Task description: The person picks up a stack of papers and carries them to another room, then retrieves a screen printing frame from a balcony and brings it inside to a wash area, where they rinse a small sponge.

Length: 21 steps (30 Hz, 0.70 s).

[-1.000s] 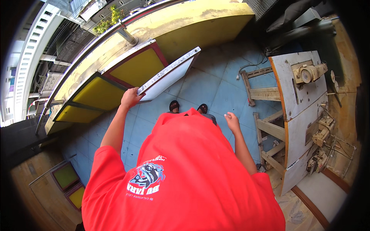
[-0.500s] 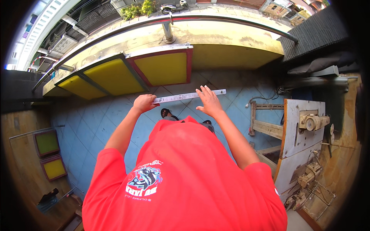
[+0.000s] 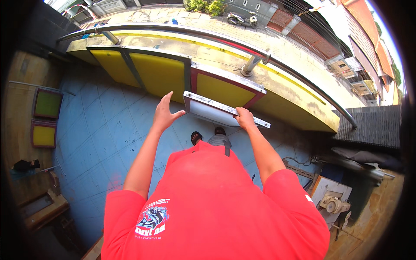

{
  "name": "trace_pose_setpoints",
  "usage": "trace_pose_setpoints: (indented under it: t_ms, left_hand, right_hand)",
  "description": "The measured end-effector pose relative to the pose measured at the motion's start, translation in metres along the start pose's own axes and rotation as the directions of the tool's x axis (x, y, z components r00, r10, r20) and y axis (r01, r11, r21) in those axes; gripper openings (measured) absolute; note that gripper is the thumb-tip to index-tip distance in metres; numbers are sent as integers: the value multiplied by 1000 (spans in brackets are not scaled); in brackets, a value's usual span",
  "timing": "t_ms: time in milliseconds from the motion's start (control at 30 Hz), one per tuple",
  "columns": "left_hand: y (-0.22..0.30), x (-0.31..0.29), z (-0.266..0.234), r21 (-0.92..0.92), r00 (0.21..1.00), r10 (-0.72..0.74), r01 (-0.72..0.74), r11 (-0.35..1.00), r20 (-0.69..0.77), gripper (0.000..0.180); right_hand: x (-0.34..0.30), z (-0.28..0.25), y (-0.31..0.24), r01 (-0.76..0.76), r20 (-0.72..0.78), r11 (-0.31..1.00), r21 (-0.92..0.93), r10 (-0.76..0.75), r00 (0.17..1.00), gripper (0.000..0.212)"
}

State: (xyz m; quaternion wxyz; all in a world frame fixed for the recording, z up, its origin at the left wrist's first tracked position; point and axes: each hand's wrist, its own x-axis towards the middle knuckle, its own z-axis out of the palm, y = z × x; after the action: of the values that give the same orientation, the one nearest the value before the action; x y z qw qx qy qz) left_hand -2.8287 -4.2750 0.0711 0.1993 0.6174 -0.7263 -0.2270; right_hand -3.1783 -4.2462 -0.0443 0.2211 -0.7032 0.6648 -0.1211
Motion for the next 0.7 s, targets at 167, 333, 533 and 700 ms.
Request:
trace_pose_setpoints:
  t_ms: [167, 333, 533, 700]
  left_hand:
    - [-141, -187, -10, -103, 741, -672, 669, 736, 13, 63]
    - [-130, -443, -6, -127, 193, -970, 969, 212, -150, 53]
    - [-13, -527, 59, -231, -226, -907, 919, -320, 356, 48]
    - [33, -427, 98, -422, 339, -887, 887, 189, 314, 43]
  right_hand:
    - [68, 18, 9, -20, 82, 998, -65, 25, 996, 32]
    - [110, 21, 28, -27, 145, 993, -113, 43, 988, 30]
    - [133, 23, 49, 60, 52, 995, -77, -56, 997, 32]
    - [156, 22, 50, 137, 35, 967, -215, -133, 991, 46]
